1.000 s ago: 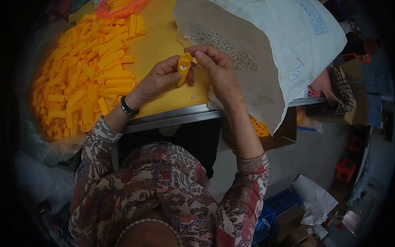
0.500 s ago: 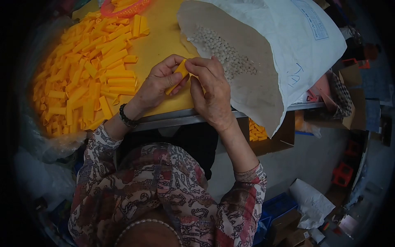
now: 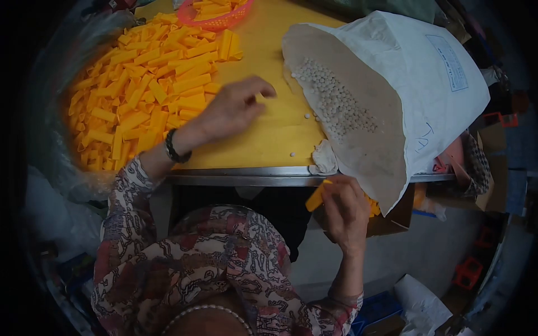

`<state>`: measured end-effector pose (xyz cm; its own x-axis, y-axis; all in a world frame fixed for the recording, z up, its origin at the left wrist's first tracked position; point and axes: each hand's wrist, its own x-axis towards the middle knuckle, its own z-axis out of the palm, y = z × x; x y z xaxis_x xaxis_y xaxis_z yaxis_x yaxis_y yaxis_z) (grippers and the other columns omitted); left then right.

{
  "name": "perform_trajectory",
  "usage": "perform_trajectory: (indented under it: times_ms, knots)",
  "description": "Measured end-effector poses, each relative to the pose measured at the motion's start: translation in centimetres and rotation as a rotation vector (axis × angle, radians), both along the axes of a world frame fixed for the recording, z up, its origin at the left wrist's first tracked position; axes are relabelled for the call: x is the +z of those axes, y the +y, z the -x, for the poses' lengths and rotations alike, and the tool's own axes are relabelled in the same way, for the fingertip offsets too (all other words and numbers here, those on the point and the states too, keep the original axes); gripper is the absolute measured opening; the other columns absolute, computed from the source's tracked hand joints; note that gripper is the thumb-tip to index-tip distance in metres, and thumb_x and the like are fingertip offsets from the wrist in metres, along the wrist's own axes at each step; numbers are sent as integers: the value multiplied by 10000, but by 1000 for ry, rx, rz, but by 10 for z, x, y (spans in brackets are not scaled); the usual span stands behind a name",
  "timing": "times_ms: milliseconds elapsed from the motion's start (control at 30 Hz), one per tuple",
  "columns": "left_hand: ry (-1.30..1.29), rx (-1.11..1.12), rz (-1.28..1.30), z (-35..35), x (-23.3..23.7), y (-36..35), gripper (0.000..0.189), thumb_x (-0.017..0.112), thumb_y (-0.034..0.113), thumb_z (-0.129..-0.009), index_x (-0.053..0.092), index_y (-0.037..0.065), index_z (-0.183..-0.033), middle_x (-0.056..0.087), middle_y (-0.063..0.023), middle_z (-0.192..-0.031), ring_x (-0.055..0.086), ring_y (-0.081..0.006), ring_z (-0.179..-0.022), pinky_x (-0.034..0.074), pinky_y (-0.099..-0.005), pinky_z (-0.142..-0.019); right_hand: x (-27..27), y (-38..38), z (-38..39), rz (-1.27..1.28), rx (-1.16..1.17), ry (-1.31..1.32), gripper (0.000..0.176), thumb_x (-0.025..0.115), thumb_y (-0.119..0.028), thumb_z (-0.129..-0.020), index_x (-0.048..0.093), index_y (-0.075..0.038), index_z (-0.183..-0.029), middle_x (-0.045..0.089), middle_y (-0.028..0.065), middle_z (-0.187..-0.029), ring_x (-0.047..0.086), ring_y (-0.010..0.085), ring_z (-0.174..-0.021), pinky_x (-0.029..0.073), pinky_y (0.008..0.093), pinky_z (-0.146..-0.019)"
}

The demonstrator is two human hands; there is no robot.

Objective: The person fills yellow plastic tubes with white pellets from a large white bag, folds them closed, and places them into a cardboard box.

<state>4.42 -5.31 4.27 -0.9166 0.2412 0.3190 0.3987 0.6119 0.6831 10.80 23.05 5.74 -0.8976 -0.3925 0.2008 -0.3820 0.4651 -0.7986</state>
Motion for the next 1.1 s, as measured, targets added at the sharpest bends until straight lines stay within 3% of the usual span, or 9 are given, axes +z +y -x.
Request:
perform_trajectory:
  times_ms: [133, 167, 233, 267, 367, 633, 833, 967, 1100]
  knots:
    - [331, 289, 562, 67, -29, -80, 217, 517, -13, -699, 583, 44, -897, 564, -86, -886, 536, -297, -886, 466, -399, -745, -24, 61, -25, -615, -123, 71, 160, 588, 31, -738, 583, -15, -891, 571, 158, -934, 572, 324, -838, 475, 368, -710]
    - [335, 277, 553, 82, -37, -95, 217, 517, -13, -699, 583, 44, -897, 564, -86, -886, 536, -297, -886, 466, -399, -745, -38, 79, -26, -623, -137, 68, 160, 588, 31, -738, 583, -15, -891, 571, 158, -934, 572, 324, -838, 475, 368, -710]
    - [320, 209, 883, 104, -54, -112, 232, 533, -13, -701, 597, 51, -914, 569, -73, -898, 522, -299, -916, 455, -389, -780, -56, 109, -29, -938, -276, 177, 169, 572, 18, -752, 586, -27, -913, 575, 154, -951, 569, 329, -853, 472, 402, -702]
    - [328, 197, 868, 107, -56, -114, 232, 533, -13, -701, 597, 51, -914, 569, -73, -898, 522, -299, -916, 455, -389, -780, -53, 109, -31, -951, -291, 173, 169, 572, 18, -752, 586, -27, -913, 575, 154, -951, 569, 329, -853, 472, 402, -702]
    - [342, 143, 875, 116, -63, -116, 208, 544, -4, -707, 596, 49, -901, 577, -74, -918, 522, -285, -919, 445, -387, -802, -34, 72, -28, -463, -285, 20, 149, 588, -5, -761, 599, -17, -909, 590, 138, -925, 592, 305, -804, 480, 356, -697]
    - [238, 150, 969, 110, -38, -94, 300, 554, 105, -774, 551, 106, -1074, 616, -58, -891, 529, -281, -928, 428, -378, -769, -16, -19, 31, -205, -49, 252, 185, 610, 2, -742, 593, -33, -923, 594, 123, -909, 598, 295, -794, 483, 353, -677]
    - [143, 113, 412, 61, -33, -19, 323, 569, 168, -816, 524, 95, -1127, 597, -99, -914, 543, -299, -902, 444, -390, -768, -31, -42, 93, -278, -181, 325, 249, 596, -47, -749, 556, -44, -994, 586, 136, -907, 584, 314, -829, 487, 401, -706]
    - [251, 26, 391, 63, -43, 23, 314, 580, 171, -800, 526, 79, -1095, 585, -99, -957, 550, -301, -903, 463, -402, -755, -34, -50, 120, -550, -276, 306, 319, 602, -86, -751, 519, -29, -1053, 561, 161, -1018, 576, 319, -903, 483, 423, -740]
    - [19, -33, 545, 81, -50, 55, 280, 590, 151, -767, 533, 59, -1025, 575, -114, -984, 561, -313, -913, 472, -416, -747, -44, -51, 138, -697, -290, 159, 369, 584, -129, -727, 500, -37, -1074, 551, 172, -1056, 544, 341, -977, 463, 444, -793]
